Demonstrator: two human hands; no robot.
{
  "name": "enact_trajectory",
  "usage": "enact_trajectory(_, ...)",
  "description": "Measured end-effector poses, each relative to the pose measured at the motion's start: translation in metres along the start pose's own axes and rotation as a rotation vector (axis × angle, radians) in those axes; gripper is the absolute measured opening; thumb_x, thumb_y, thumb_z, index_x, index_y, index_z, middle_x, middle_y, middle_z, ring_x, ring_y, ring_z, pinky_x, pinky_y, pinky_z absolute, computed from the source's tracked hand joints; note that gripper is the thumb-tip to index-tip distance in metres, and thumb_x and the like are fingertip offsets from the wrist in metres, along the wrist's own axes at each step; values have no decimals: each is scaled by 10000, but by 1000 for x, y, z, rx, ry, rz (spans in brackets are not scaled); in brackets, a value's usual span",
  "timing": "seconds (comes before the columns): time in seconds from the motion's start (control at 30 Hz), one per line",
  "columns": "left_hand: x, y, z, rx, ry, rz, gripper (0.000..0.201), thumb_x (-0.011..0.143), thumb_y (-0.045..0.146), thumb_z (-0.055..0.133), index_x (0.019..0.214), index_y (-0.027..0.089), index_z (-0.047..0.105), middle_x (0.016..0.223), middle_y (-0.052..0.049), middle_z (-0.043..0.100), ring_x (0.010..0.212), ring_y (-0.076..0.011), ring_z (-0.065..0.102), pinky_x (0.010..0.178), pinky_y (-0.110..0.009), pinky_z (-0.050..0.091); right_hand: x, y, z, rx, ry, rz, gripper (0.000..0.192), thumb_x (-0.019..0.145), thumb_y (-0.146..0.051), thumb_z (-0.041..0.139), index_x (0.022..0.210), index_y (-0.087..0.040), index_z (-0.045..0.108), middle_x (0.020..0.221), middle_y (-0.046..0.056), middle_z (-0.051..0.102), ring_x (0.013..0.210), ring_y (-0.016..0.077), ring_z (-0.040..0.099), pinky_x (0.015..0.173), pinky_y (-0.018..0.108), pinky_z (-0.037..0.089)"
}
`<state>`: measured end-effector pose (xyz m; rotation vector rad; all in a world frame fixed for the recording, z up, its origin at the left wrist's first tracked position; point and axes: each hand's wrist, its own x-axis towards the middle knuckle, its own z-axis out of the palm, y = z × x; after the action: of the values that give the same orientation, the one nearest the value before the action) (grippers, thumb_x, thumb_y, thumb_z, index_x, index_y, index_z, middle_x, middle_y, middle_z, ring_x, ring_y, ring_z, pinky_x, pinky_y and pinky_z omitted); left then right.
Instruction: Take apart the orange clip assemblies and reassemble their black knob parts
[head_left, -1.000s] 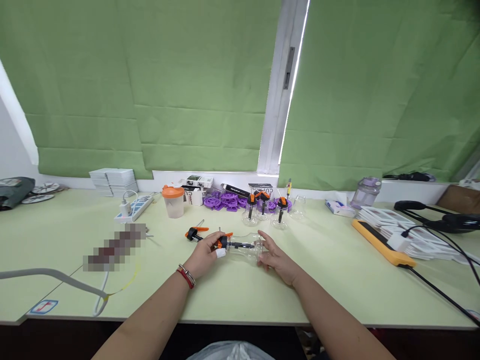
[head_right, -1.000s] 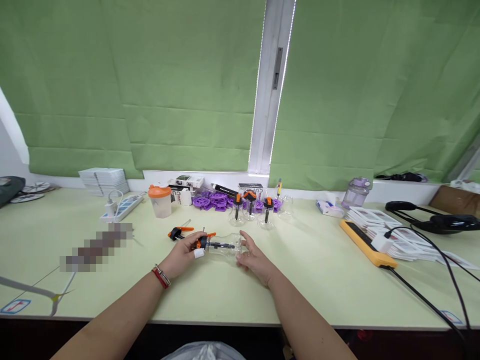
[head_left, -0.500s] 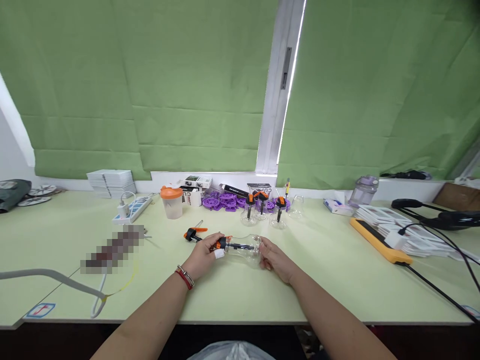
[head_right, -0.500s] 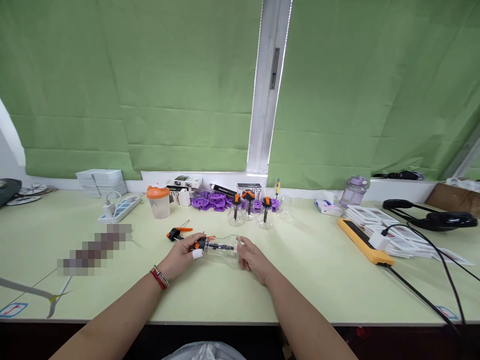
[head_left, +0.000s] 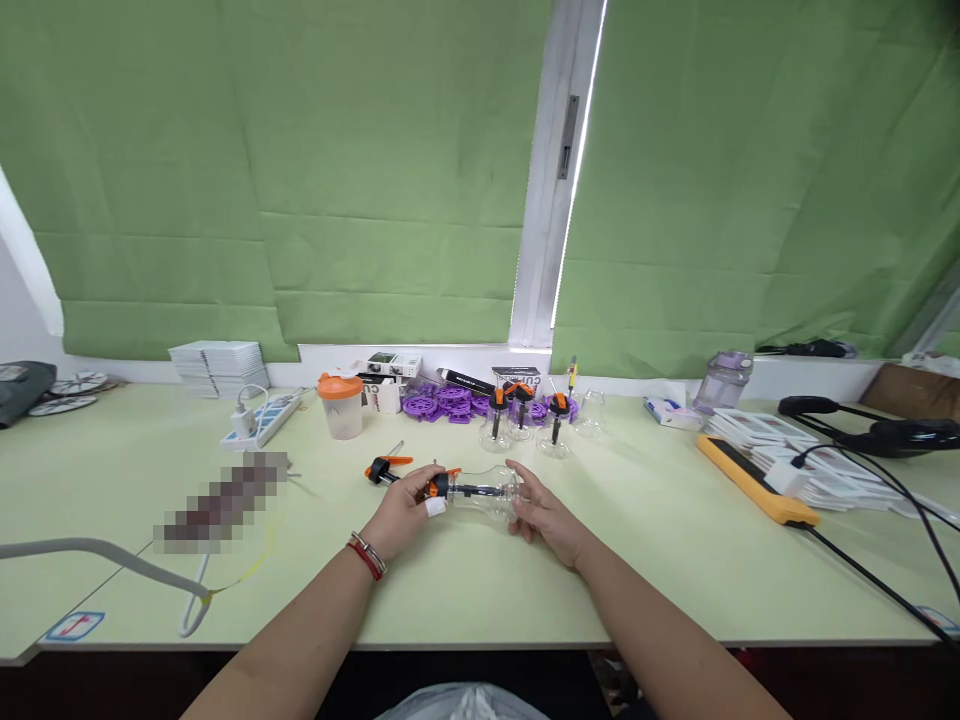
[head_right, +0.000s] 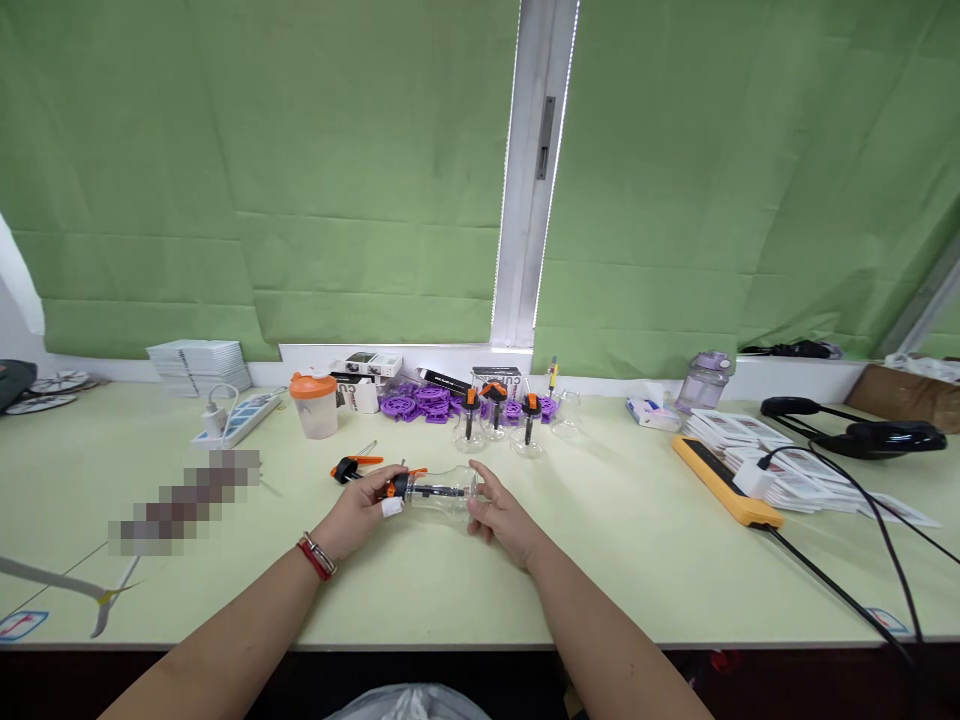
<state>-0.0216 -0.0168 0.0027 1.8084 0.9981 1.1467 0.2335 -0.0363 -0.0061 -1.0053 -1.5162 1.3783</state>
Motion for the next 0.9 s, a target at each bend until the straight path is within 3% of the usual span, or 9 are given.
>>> enact_trajectory(0.1,0,-1,0,-16,14,-28,461,649,245,684,1101,176,622,1206,-101,578,1155,-279,483,1035,-450,298,0,0,0,-3,-3,-7,664,794,-505,533,1370,-319,262,919,35,543,607,110,564,486,218,372)
enact_trajectory(0.2,0,-4,1,-20,24,-30,470,636,241,692,1097,176,627,1189,-101,594,1171,-282,474,1052,-462,269,1,1,0,-2,-13,3,652,820,-536,475,1377,-272,261,720,-4,536,541,99,510,469,213,333)
enact_trajectory(0.67,0,-5,0,-10,8,-21,508,616,278,715,1107,188,623,1239,-96,562,1230,-289,418,1074,-473,231,6,4,2,14,3,25,606,815,-639,363,1265,-233,379,773,22,583,487,72,467,415,187,275)
enact_trajectory(0.9,0,-4,0,9,-8,-6,489,630,275,712,1105,194,624,1249,-94,549,1222,-275,427,1074,-454,244,6,5,3,15,30,56,590,811,-659,323,1185,-213,420,695,3,565,444,77,456,381,186,239)
